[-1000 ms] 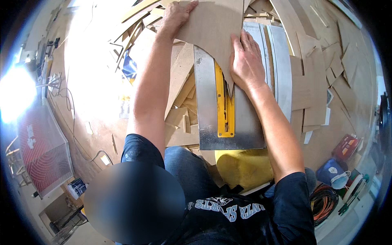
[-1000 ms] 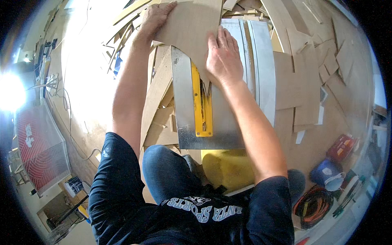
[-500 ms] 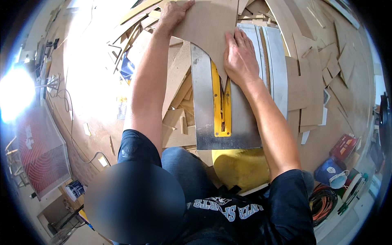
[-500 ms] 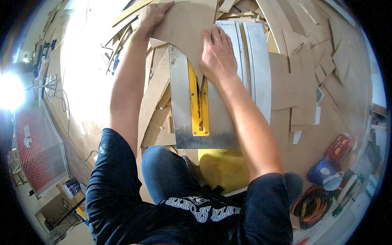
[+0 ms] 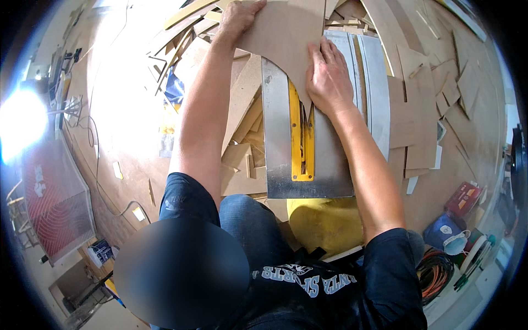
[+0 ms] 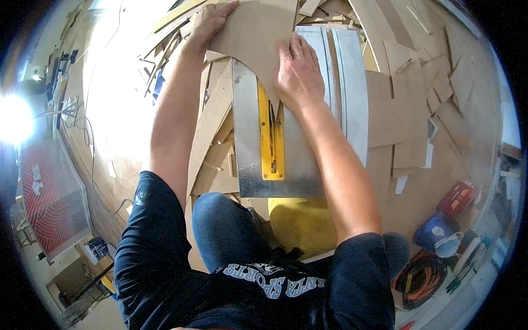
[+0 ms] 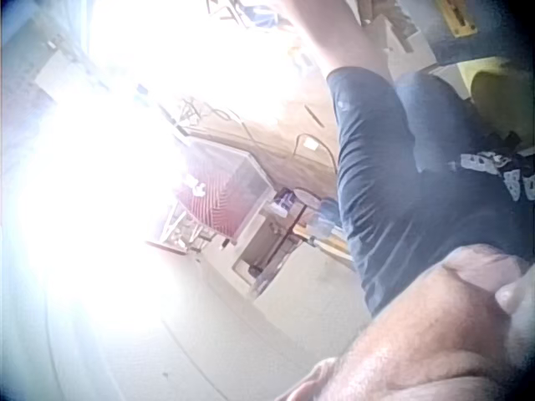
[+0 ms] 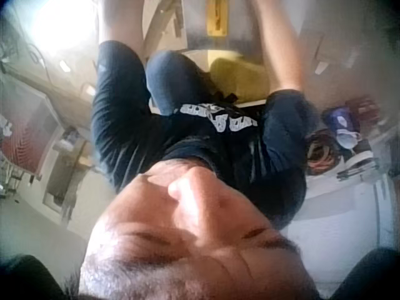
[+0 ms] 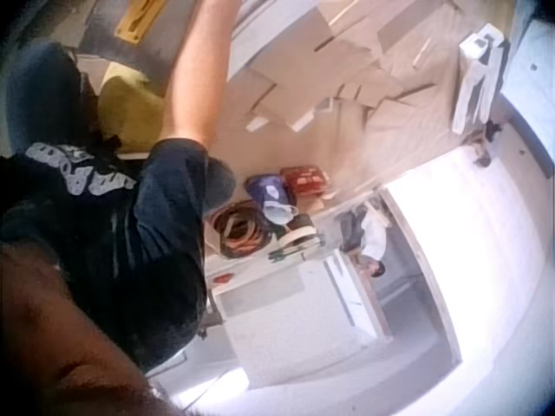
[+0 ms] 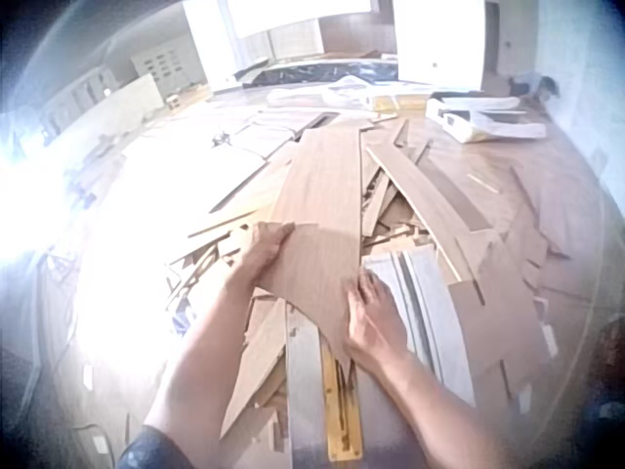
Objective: The person uses a table saw to cut a curved piece of laminate flooring while kneeling on the ground.
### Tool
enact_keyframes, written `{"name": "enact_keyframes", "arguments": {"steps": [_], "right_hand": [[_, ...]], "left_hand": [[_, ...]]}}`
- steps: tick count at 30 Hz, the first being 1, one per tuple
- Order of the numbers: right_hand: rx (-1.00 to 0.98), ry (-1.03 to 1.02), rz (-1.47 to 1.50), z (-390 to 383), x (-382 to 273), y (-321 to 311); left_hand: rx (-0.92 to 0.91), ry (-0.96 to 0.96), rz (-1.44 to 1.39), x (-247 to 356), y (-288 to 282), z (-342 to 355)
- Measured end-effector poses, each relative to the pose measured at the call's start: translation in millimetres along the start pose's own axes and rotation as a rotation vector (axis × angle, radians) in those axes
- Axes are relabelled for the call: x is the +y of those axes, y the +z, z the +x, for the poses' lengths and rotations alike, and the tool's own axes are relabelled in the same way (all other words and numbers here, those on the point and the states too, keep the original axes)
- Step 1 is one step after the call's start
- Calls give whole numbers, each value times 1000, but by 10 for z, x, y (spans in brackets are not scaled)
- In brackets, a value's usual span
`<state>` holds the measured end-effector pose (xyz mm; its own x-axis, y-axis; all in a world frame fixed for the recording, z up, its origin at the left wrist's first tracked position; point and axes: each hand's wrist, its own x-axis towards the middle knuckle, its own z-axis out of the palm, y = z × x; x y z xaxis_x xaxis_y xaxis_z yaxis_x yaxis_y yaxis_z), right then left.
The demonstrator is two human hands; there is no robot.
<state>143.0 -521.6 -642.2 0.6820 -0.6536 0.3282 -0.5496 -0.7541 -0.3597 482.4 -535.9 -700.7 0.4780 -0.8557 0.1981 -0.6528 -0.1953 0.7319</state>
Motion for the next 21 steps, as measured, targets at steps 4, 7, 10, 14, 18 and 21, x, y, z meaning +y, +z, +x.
{"name": "enact_keyframes", "arguments": {"steps": [4,7,10,14,18,21], "right_hand": [[-7,41,-63,-105,213,6],[-2,21,-40,-63,118,8],[10,5,-45,-64,69,25],[4,4,-50,-78,135,15],[31,-18,-60,-65,106,56],[27,-16,-83,-96,183,83]], "left_hand": [[-5,-307,-135,925,118,-195],[-18,-279,-77,873,-46,-174],[106,-259,-44,708,-22,-170],[-8,-333,-48,946,-57,-182],[59,-294,9,645,16,-101],[15,-277,16,713,66,-137]]}}
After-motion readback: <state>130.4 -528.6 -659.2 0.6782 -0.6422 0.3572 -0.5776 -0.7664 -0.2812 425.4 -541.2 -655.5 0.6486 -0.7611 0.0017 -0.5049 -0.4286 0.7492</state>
